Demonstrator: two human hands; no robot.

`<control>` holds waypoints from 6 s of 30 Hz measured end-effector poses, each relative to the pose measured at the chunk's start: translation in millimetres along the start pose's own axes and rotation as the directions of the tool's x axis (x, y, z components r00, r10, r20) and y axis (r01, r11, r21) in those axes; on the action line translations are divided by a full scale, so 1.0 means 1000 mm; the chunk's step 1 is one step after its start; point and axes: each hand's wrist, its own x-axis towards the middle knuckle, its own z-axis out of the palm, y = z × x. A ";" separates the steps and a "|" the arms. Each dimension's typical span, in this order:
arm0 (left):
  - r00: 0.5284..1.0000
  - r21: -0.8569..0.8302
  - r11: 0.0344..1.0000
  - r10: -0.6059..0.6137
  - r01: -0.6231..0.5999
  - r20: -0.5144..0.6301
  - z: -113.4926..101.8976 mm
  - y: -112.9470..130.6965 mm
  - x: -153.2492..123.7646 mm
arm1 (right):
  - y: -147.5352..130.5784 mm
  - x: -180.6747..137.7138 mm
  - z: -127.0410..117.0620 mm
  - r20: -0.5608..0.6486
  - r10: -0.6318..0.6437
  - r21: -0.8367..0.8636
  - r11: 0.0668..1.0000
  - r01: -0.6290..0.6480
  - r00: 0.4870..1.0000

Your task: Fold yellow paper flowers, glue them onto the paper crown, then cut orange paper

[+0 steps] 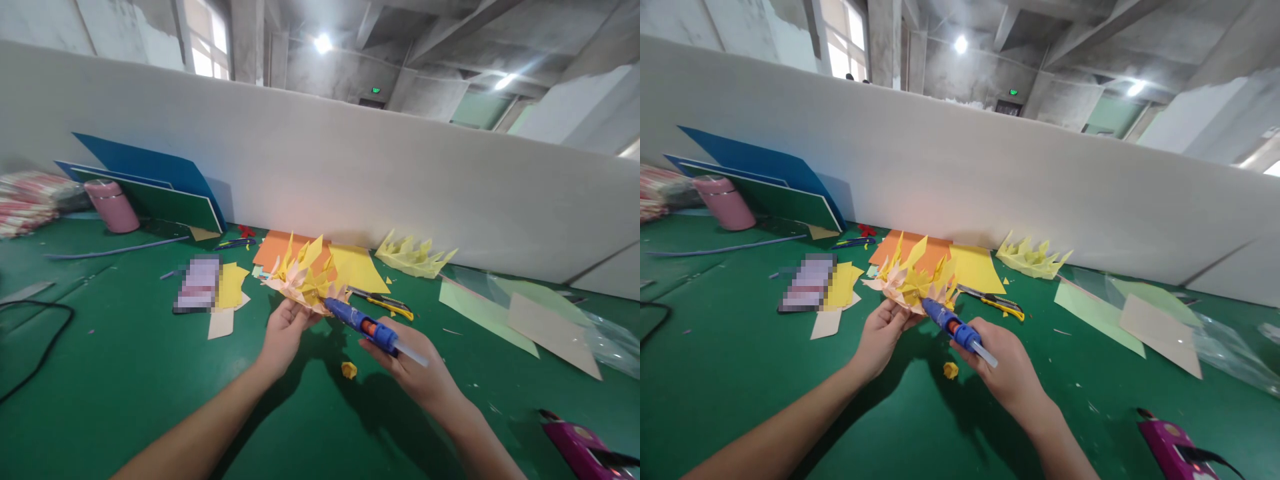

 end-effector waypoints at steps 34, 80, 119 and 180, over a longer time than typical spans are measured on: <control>0.990 -0.020 0.997 0.076 -0.079 -0.122 -0.003 -0.002 0.005 | 0.070 0.001 0.011 -0.157 0.596 0.402 0.767 -0.500 0.788; 0.992 -0.051 0.995 0.079 -0.085 -0.100 -0.001 -0.003 0.005 | -0.035 0.038 -0.008 -0.027 -0.311 0.627 0.735 0.258 0.950; 0.989 0.017 0.991 0.136 -0.135 -0.056 0.003 0.001 0.000 | -0.033 0.065 0.015 -0.268 -0.406 -0.038 0.911 0.412 0.874; 0.996 0.000 0.998 0.069 -0.069 -0.048 0.005 0.003 -0.001 | -0.029 0.068 0.033 -0.391 -0.589 -0.385 0.803 0.455 0.707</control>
